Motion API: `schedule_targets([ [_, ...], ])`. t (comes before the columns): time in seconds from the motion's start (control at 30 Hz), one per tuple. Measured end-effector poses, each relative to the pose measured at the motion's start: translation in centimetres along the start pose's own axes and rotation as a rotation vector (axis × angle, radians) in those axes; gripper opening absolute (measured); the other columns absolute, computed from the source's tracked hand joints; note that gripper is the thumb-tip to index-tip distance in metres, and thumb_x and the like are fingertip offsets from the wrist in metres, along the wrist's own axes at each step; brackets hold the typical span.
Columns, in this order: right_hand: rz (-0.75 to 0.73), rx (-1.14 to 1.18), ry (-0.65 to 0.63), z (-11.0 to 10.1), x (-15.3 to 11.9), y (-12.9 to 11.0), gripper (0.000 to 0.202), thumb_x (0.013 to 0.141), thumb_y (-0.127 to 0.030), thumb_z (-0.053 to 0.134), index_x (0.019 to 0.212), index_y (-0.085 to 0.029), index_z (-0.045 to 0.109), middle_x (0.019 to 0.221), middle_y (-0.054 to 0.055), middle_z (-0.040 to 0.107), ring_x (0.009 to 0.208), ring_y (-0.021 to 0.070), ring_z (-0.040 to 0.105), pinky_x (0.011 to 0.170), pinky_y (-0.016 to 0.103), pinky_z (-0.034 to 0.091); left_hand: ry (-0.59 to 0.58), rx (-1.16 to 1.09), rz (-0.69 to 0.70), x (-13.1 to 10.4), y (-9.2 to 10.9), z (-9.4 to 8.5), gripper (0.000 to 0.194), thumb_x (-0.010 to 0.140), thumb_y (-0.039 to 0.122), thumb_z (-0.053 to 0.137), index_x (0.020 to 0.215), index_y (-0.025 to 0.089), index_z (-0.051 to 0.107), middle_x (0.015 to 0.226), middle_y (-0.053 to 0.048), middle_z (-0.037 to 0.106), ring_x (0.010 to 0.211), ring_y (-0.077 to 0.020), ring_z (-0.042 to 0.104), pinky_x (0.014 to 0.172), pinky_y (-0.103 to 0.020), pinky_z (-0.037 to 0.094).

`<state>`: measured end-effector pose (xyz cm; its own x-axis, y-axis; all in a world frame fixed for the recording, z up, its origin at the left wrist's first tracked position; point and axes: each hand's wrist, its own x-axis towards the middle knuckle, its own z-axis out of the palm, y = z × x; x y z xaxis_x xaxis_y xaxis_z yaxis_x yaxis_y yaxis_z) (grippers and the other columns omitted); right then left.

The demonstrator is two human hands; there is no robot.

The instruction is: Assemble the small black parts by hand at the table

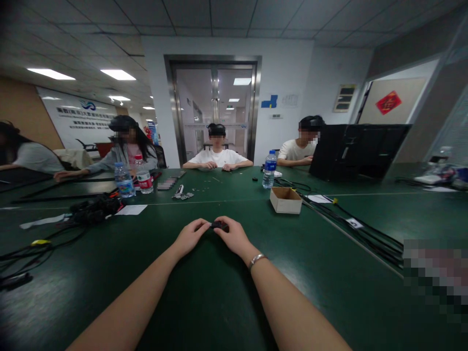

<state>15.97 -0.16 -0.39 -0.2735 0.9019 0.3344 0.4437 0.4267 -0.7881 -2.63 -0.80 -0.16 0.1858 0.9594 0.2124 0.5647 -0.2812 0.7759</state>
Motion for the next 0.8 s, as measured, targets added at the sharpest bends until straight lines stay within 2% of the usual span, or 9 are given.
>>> schedule_targets([
  [0.3, -0.015, -0.01, -0.011, 0.07, 0.08, 0.35, 0.025, 0.078, -0.029, 0.062, 0.102, -0.022, 0.065, 0.093, 0.002, 0.066, 0.083, 0.0149, 0.059, 0.076, 0.03, 0.045, -0.002, 0.036, -0.029, 0.02, 0.08, -0.06, 0.042, 0.086, 0.055, 0.037, 0.09, 0.022, 0.063, 0.093, -0.002, 0.064, 0.088, -0.0185, 0.057, 0.075, -0.027, 0.04],
  [0.53, -0.019, -0.015, 0.0, 0.1, 0.06, 0.42, 0.026, 0.078, -0.028, 0.062, 0.103, -0.022, 0.064, 0.094, 0.002, 0.065, 0.084, 0.015, 0.059, 0.078, 0.03, 0.046, 0.0, -0.034, -0.022, -0.01, -0.08, 0.07, 0.04, 0.086, 0.055, 0.039, 0.093, 0.023, 0.062, 0.093, -0.001, 0.065, 0.087, -0.0178, 0.057, 0.076, -0.026, 0.042],
  [0.63, -0.015, -0.005, -0.007, 0.2, 0.19, 0.8, 0.026, 0.078, -0.03, 0.062, 0.104, -0.023, 0.064, 0.095, 0.002, 0.065, 0.084, 0.0152, 0.059, 0.077, 0.031, 0.046, 0.009, -0.077, -0.027, -0.02, -0.15, 0.02, 0.039, 0.087, 0.055, 0.04, 0.105, 0.026, 0.06, 0.099, -0.001, 0.065, 0.092, -0.019, 0.058, 0.078, -0.028, 0.042],
  [0.73, -0.021, -0.003, -0.002, 0.22, 0.25, 0.94, 0.026, 0.079, -0.03, 0.061, 0.104, -0.023, 0.064, 0.095, 0.002, 0.065, 0.084, 0.0152, 0.059, 0.078, 0.031, 0.046, 0.059, -0.143, -0.06, 0.09, -0.36, 0.05, 0.047, 0.086, 0.051, 0.044, 0.129, 0.029, 0.045, 0.102, -0.003, 0.065, 0.093, -0.0191, 0.059, 0.08, -0.03, 0.042],
  [0.8, -0.02, -0.009, 0.005, 0.19, 0.21, 0.81, 0.026, 0.079, -0.03, 0.061, 0.104, -0.023, 0.064, 0.094, 0.002, 0.065, 0.084, 0.0152, 0.059, 0.078, 0.031, 0.046, 0.09, -0.168, -0.071, 0.18, -0.5, 0.12, 0.051, 0.087, 0.049, 0.045, 0.133, 0.027, 0.04, 0.101, -0.004, 0.065, 0.091, -0.0186, 0.06, 0.08, -0.03, 0.043],
])
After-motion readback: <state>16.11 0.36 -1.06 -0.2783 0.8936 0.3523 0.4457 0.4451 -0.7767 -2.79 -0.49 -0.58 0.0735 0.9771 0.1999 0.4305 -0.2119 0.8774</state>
